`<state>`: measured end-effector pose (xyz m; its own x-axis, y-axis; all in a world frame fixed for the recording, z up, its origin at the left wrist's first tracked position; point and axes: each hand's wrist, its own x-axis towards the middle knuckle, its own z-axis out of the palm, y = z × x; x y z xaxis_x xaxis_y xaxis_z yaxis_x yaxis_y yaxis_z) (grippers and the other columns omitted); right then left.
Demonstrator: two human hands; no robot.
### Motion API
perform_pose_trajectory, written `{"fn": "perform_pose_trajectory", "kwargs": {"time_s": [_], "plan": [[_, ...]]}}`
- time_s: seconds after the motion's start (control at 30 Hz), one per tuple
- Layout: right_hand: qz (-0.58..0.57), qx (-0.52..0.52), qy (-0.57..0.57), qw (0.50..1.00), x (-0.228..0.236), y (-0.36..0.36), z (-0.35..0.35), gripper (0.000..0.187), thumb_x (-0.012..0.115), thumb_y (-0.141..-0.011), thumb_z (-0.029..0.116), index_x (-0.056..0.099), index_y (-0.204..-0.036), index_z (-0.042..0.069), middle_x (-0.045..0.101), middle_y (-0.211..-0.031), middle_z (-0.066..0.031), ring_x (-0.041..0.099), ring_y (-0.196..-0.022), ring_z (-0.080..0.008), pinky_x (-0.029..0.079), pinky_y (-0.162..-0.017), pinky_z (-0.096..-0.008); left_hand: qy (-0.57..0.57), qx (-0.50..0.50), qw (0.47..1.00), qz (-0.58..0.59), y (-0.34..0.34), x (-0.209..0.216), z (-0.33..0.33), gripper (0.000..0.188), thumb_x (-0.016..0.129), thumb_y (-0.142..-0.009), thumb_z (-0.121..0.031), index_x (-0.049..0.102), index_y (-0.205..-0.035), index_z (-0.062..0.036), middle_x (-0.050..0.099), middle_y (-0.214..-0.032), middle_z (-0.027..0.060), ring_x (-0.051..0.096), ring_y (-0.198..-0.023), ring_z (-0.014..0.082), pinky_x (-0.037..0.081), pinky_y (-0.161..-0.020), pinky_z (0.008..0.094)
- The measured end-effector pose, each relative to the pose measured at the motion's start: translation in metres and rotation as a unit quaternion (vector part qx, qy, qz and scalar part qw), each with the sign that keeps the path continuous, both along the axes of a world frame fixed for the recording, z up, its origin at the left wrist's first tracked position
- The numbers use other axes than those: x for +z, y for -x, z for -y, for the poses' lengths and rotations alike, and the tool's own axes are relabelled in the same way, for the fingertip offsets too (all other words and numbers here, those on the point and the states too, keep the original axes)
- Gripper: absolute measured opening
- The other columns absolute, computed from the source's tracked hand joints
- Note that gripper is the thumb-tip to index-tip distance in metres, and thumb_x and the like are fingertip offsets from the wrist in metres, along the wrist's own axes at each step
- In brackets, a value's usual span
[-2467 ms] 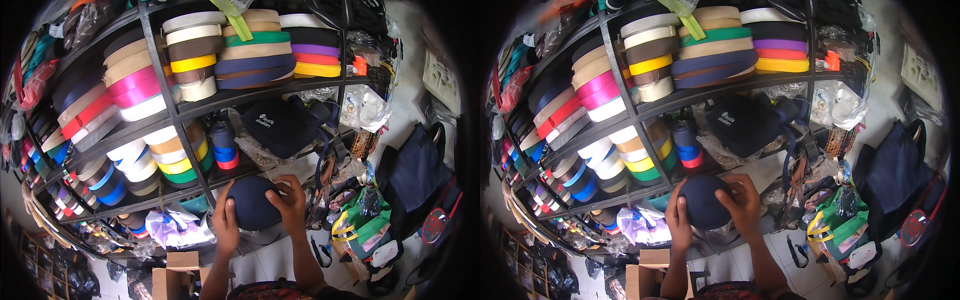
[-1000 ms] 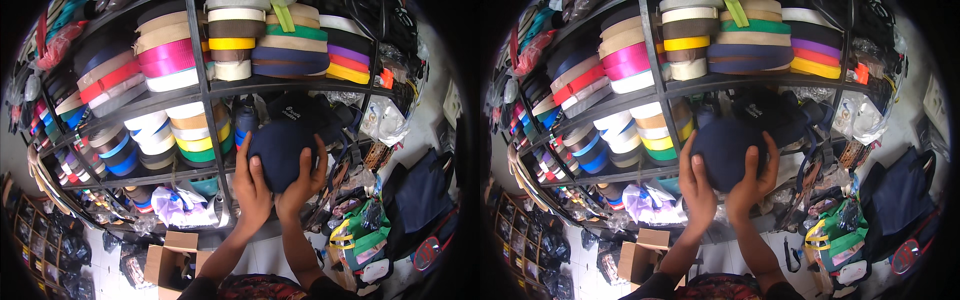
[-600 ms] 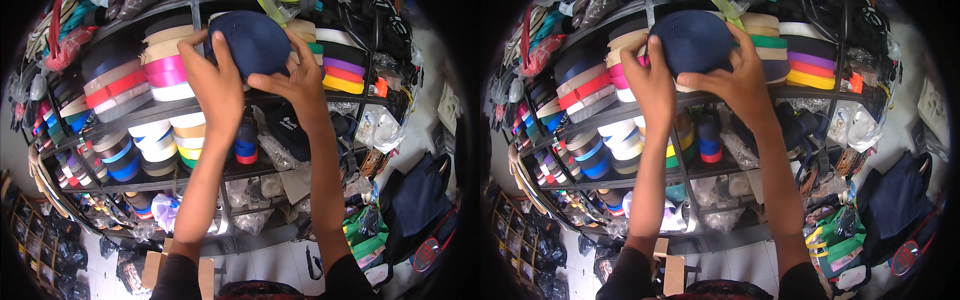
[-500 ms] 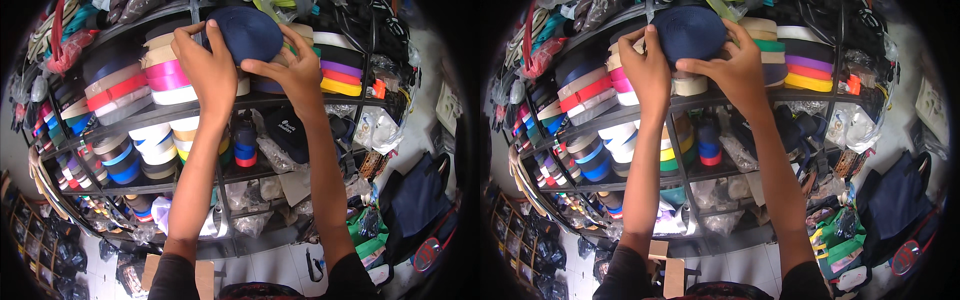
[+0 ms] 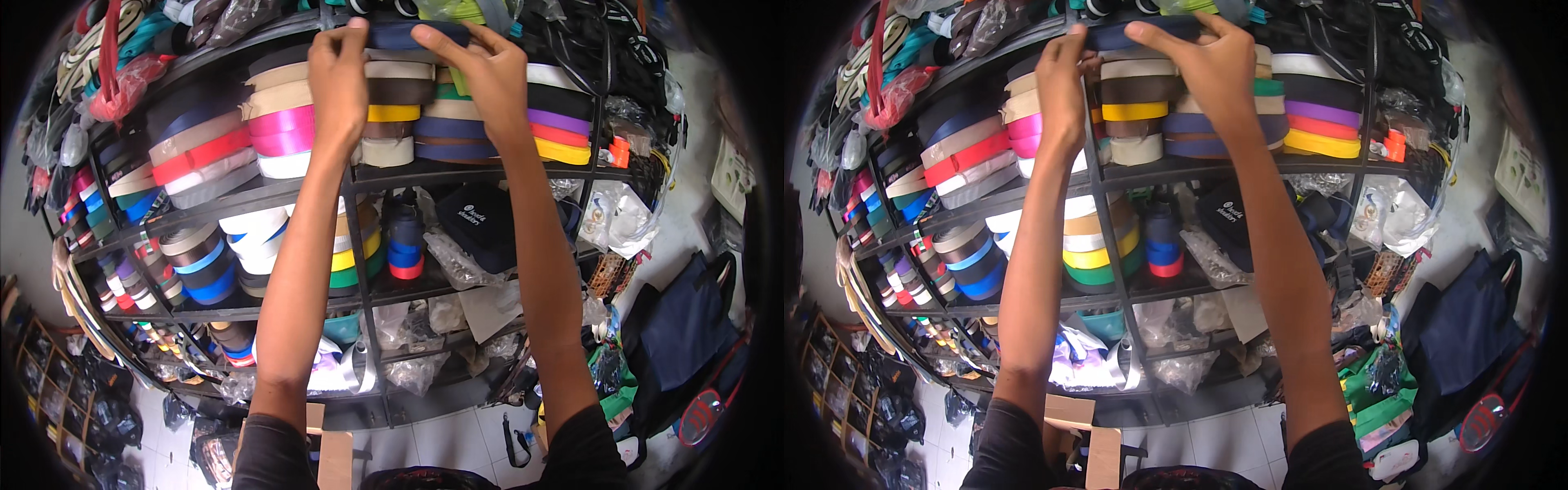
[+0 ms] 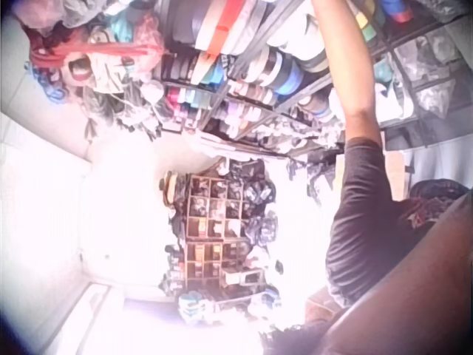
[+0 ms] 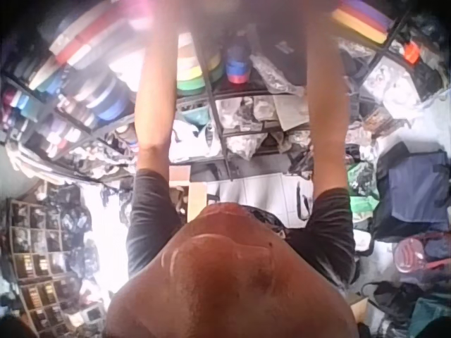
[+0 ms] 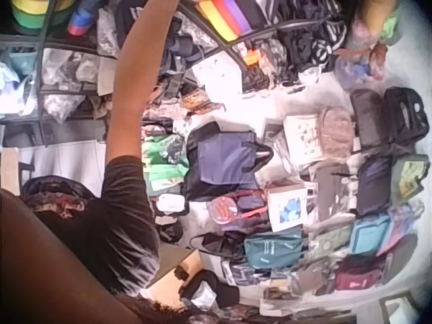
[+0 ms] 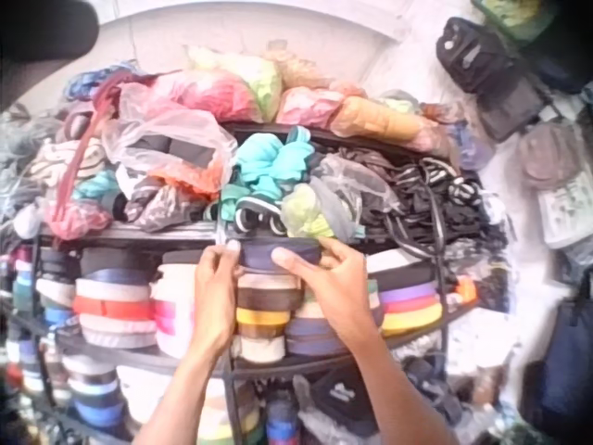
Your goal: The person handles several rolls of textile webbing and ribbon from a box, placing each one onto designated shelves in a storage area. The person picks up dark blue, brown, beige, light gray, blue, and red rolls one by one and inserts them into gaps on the shelving racks.
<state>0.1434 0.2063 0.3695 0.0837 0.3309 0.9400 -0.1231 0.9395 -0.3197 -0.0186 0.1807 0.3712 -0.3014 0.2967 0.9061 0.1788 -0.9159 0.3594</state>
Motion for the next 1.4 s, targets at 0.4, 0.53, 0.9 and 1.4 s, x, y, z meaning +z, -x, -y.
{"fn": "perform_pose_trajectory", "kwargs": {"time_s": [0.4,0.53,0.9,1.4], "plan": [[0.030,-0.066,0.100,0.992,0.011,-0.001,-0.014,0.083,0.087,-0.070,0.040,0.056,-0.122,-0.017,0.068,-0.105,-0.0155,0.066,-0.086,-0.0134,0.052,-0.077,-0.0246,0.007,0.171,0.977,-0.130,-0.005,0.005,-0.019,0.062,0.047,-0.099,-0.047,0.034,-0.127,0.0070,0.059,-0.110,0.0336,0.057,-0.107,0.0488,0.042,-0.094,0.0462],[0.004,-0.115,0.108,0.987,0.014,0.008,-0.023,0.085,0.088,-0.067,0.044,0.059,-0.120,-0.015,0.067,-0.101,-0.0129,0.064,-0.082,-0.0133,0.052,-0.077,-0.0257,-0.085,0.246,0.965,-0.025,-0.009,0.009,-0.041,0.058,0.053,-0.096,-0.041,0.046,-0.122,0.0096,0.063,-0.102,0.0331,0.061,-0.101,0.0480,0.045,-0.090,0.0482],[-0.051,-0.141,0.076,0.986,0.018,0.036,-0.067,0.096,0.086,-0.065,0.053,0.054,-0.124,-0.016,0.066,-0.105,-0.0150,0.062,-0.090,-0.0143,0.050,-0.081,-0.0257,-0.019,0.298,0.950,-0.095,0.008,0.024,-0.061,0.057,0.067,-0.088,-0.035,0.055,-0.112,0.0159,0.064,-0.099,0.0350,0.063,-0.099,0.0475,0.047,-0.091,0.0483],[-0.016,-0.166,0.090,0.982,0.014,0.039,-0.090,0.082,0.081,-0.072,0.050,0.059,-0.124,-0.009,0.062,-0.121,-0.0268,0.062,-0.112,-0.0329,0.047,-0.097,-0.0381,0.121,0.278,0.943,-0.134,-0.004,0.023,-0.035,0.051,0.071,-0.085,-0.019,0.055,-0.121,0.0138,0.061,-0.110,0.0365,0.061,-0.108,0.0468,0.048,-0.095,0.0446]]}}
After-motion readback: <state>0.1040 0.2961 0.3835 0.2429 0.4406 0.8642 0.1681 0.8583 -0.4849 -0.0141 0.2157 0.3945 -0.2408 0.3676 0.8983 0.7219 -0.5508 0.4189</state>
